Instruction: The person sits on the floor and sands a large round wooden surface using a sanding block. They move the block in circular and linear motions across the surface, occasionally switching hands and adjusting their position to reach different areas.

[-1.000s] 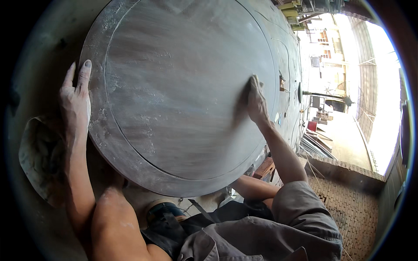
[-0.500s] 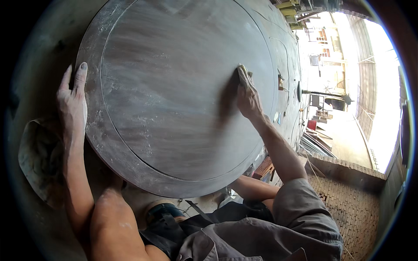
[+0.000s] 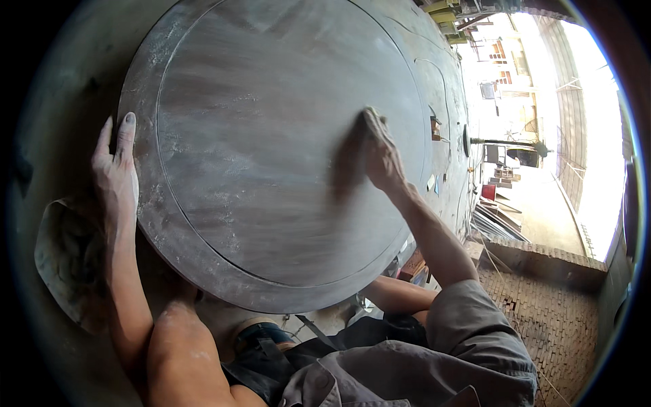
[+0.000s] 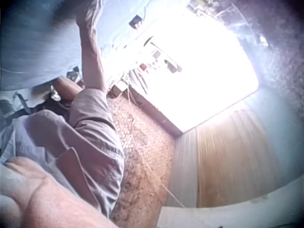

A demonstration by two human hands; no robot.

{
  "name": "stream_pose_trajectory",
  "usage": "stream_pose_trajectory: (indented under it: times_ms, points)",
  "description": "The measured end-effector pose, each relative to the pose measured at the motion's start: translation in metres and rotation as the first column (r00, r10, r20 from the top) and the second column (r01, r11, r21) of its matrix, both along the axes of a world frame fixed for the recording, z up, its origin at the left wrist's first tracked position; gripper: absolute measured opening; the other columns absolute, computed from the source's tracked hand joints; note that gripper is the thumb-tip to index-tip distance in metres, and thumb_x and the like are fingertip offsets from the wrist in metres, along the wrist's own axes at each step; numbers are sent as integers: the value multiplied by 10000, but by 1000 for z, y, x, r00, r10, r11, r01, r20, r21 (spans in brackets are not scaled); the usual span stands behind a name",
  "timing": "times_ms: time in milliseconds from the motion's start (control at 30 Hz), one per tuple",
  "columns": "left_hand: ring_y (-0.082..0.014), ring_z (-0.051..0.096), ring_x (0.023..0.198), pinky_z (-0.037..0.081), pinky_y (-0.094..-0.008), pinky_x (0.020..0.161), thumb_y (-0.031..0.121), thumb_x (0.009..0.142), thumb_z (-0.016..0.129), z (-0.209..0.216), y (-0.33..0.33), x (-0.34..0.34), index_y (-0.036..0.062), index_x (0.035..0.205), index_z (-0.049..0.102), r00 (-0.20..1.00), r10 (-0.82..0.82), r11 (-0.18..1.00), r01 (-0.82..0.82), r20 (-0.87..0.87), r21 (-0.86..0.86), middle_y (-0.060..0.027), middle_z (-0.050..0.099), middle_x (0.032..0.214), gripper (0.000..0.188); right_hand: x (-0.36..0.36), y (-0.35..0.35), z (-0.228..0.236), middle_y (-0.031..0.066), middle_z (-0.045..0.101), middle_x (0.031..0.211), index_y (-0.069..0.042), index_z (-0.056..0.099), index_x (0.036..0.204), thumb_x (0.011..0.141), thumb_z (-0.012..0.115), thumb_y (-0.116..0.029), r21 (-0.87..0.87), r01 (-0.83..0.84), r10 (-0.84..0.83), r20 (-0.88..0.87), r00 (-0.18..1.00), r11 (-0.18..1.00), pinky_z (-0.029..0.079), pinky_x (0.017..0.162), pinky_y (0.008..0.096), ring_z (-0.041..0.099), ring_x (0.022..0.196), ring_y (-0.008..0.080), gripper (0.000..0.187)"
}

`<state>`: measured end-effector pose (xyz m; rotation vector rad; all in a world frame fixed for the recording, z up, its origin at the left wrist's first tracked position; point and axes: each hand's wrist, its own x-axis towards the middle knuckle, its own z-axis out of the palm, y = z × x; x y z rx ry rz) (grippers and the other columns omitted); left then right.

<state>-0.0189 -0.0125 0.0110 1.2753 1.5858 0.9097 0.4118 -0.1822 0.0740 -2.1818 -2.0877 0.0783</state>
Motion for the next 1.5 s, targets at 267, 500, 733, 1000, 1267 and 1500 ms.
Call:
stream_pose_trajectory:
  times_ms: [267, 500, 733, 1000, 1267, 1500]
  points:
    - [-350, 569, 1286, 426, -374, 1094, 583, 957, 617, 5, 1, 4, -69, 1449, 473, 1000, -5, 1000, 5, 0, -7, -273, 584, 1380, 829, 78, -40, -8, 362, 350, 1530, 146, 403, 1439, 951, 409, -73, -29, 242, -239, 80, 968, 970, 166, 1253, 508, 286, 1471, 484, 535]
    - [-359, 551, 1312, 421, -407, 1100, 570, 959, 616, -22, 8, -13, -48, 1475, 452, 996, 2, 998, 3, -87, 58, -266, 569, 1406, 822, -127, 111, -9, 352, 377, 1509, 103, 382, 1468, 916, 496, -135, -396, -32, 41, 16, 999, 918, 276, 1210, 515, 343, 1426, 488, 612]
    - [-352, 529, 1337, 392, -406, 1124, 701, 869, 641, -7, 5, -4, 13, 1463, 506, 998, 8, 1000, -8, -61, -4, -234, 576, 1413, 919, 118, -75, -35, 295, 182, 1637, 89, 182, 1566, 955, 428, -105, -95, 348, -348, 12, 937, 933, 124, 1271, 414, 156, 1538, 401, 686]
    - [-323, 576, 1291, 436, -381, 1093, 721, 846, 658, -39, 9, -10, 62, 1447, 545, 999, 22, 999, -21, -28, 42, -203, 639, 1340, 899, -51, 10, -25, 342, 299, 1570, 127, 268, 1525, 922, 437, -55, -45, -167, 164, -64, 984, 985, 147, 1263, 479, 224, 1508, 446, 652]
    - [-281, 557, 1305, 394, -340, 1111, 632, 874, 698, -21, 10, -22, 20, 1436, 546, 998, 39, 999, -37, -45, 36, -184, 614, 1386, 844, -12, -32, -44, 294, 332, 1578, 78, 325, 1517, 1010, 385, -117, 21, 81, -80, -76, 994, 996, 169, 1264, 446, 282, 1498, 400, 546]
    - [-346, 550, 1311, 416, -399, 1104, 698, 858, 663, -11, 6, -18, 59, 1442, 552, 994, 68, 997, -64, -82, 45, -223, 620, 1361, 873, 9, -54, -32, 296, 213, 1628, 85, 236, 1556, 938, 396, -63, -33, -4, 2, -73, 997, 999, 127, 1268, 450, 183, 1532, 410, 655]
